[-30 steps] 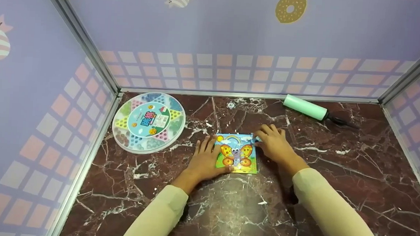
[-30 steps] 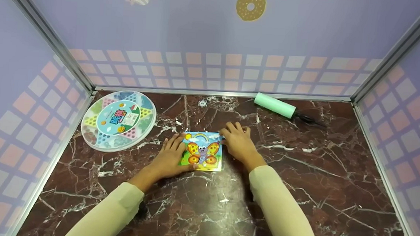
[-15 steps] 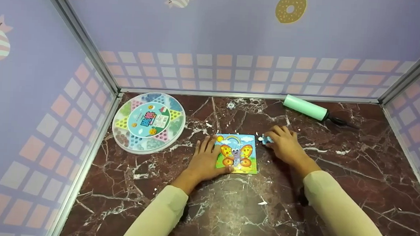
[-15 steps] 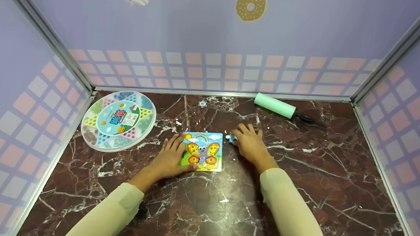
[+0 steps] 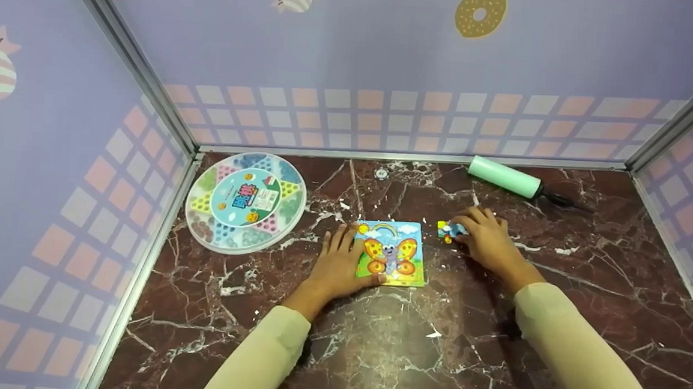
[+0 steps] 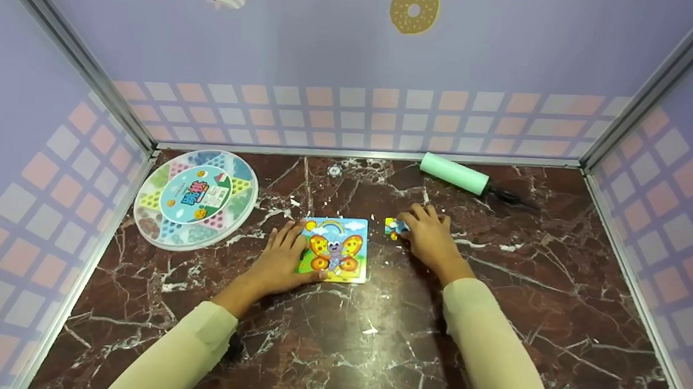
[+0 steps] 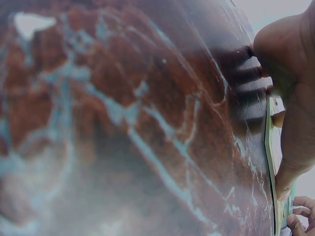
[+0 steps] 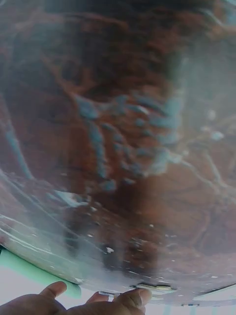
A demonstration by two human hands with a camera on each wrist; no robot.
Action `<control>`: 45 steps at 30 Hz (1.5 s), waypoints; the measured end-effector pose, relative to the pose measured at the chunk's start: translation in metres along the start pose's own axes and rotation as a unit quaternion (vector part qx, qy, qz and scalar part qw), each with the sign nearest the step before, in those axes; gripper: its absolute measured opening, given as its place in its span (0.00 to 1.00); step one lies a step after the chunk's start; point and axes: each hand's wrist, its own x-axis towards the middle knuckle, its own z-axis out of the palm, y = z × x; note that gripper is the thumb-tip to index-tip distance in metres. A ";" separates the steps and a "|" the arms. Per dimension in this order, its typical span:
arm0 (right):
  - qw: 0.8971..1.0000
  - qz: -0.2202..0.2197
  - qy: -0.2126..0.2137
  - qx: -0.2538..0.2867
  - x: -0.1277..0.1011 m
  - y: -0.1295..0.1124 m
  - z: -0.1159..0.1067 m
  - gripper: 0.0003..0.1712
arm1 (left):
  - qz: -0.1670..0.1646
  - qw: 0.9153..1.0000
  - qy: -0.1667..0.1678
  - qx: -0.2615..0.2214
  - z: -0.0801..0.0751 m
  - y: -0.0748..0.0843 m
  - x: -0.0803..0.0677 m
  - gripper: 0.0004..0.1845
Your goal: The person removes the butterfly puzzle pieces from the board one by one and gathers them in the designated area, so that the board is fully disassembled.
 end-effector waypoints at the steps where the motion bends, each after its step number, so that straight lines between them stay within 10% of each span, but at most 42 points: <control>1: 1.000 0.001 0.000 -0.002 -0.001 0.002 0.000 0.20 | 0.000 1.000 0.000 -0.001 0.000 0.000 0.000 0.46; 45: 1.000 0.013 -0.011 -0.014 -0.013 0.021 -0.007 0.14 | -0.008 1.000 -0.005 0.006 -0.003 0.002 -0.001 0.48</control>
